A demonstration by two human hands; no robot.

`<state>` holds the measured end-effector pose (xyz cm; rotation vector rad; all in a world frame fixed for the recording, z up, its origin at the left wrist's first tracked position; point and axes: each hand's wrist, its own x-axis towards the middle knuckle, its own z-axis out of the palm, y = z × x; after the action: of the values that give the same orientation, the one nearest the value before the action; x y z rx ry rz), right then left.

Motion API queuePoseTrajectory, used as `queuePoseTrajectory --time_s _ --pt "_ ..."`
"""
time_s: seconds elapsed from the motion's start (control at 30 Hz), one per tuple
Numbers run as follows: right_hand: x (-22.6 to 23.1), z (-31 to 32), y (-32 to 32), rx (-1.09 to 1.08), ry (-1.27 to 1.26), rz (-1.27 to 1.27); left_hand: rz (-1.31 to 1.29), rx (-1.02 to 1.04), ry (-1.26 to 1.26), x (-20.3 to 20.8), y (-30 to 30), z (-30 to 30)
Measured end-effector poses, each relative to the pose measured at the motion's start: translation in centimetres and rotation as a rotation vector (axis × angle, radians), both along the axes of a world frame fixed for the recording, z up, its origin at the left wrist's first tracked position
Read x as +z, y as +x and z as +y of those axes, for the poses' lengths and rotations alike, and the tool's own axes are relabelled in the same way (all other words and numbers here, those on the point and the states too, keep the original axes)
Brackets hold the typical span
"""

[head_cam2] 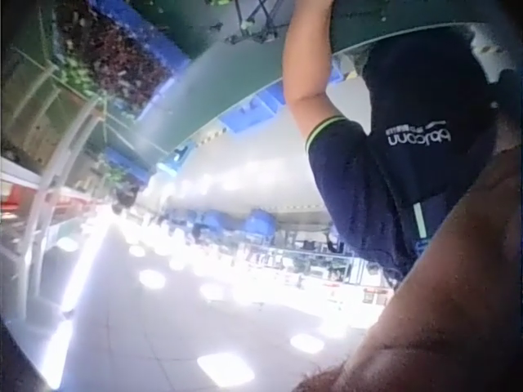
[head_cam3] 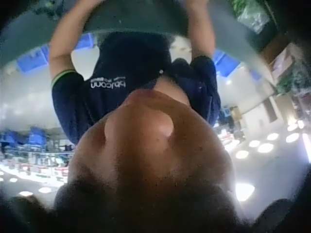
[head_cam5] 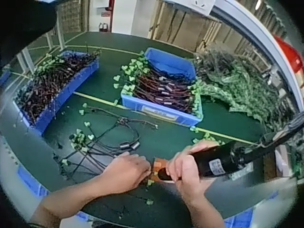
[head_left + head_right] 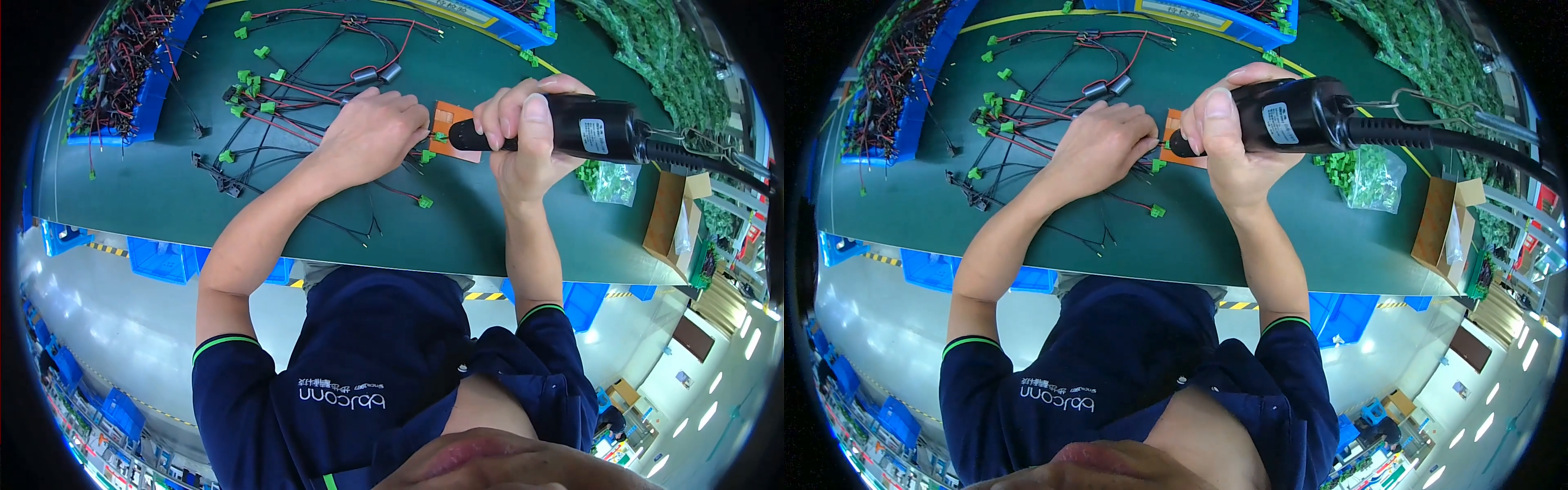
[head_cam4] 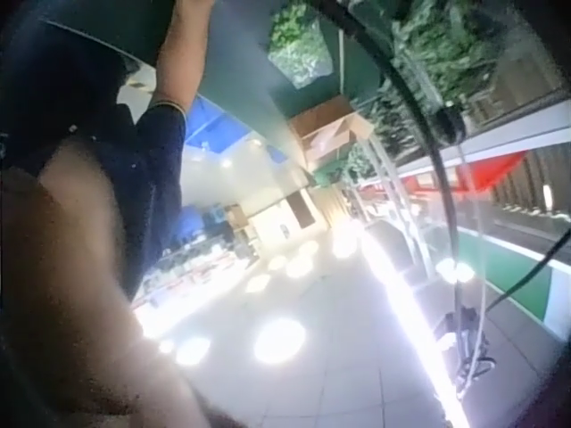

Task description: The person assembles wiring harnesses and connectors onto a circuit board, using a heat gun to secure the connections.

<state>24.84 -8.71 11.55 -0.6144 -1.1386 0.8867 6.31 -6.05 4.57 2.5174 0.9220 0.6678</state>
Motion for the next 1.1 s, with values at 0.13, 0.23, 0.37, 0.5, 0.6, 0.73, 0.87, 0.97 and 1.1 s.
queuePoseTrajectory --time_s 0.13,0.23,0.37,0.5,0.6,0.73,0.87,0.97,1.1 --pt "-0.3 0.3 0.1 0.031 0.035 0.027 -0.005 0.000 0.008 0.0 0.2 0.0" --pt "-0.4 0.2 -0.1 0.011 0.033 -0.087 -0.022 -0.013 0.001 0.0 0.2 0.1" --pt "-0.1 0.2 0.2 0.112 -0.007 0.073 -0.018 -0.007 -0.002 0.1 0.5 0.1" --pt "-0.5 0.2 -0.2 0.036 -0.017 0.040 -0.002 -0.004 -0.001 0.1 0.4 0.3" --pt "-0.8 0.2 -0.6 0.058 -0.005 0.072 -0.036 0.006 -0.008 0.1 0.0 0.3" --pt "-1.0 0.5 -1.1 0.035 -0.007 0.018 -0.044 -0.003 -0.008 0.0 -0.7 0.4" --pt "-0.8 1.0 -1.5 0.073 0.011 0.088 -0.023 0.005 -0.001 -0.1 -1.7 0.4" --pt "-0.6 1.3 -1.4 0.079 0.046 0.134 -0.018 0.005 -0.003 0.0 -2.0 0.4" --pt "-0.6 1.2 -1.5 0.058 0.022 0.075 -0.014 0.010 -0.015 0.1 -1.9 0.3"
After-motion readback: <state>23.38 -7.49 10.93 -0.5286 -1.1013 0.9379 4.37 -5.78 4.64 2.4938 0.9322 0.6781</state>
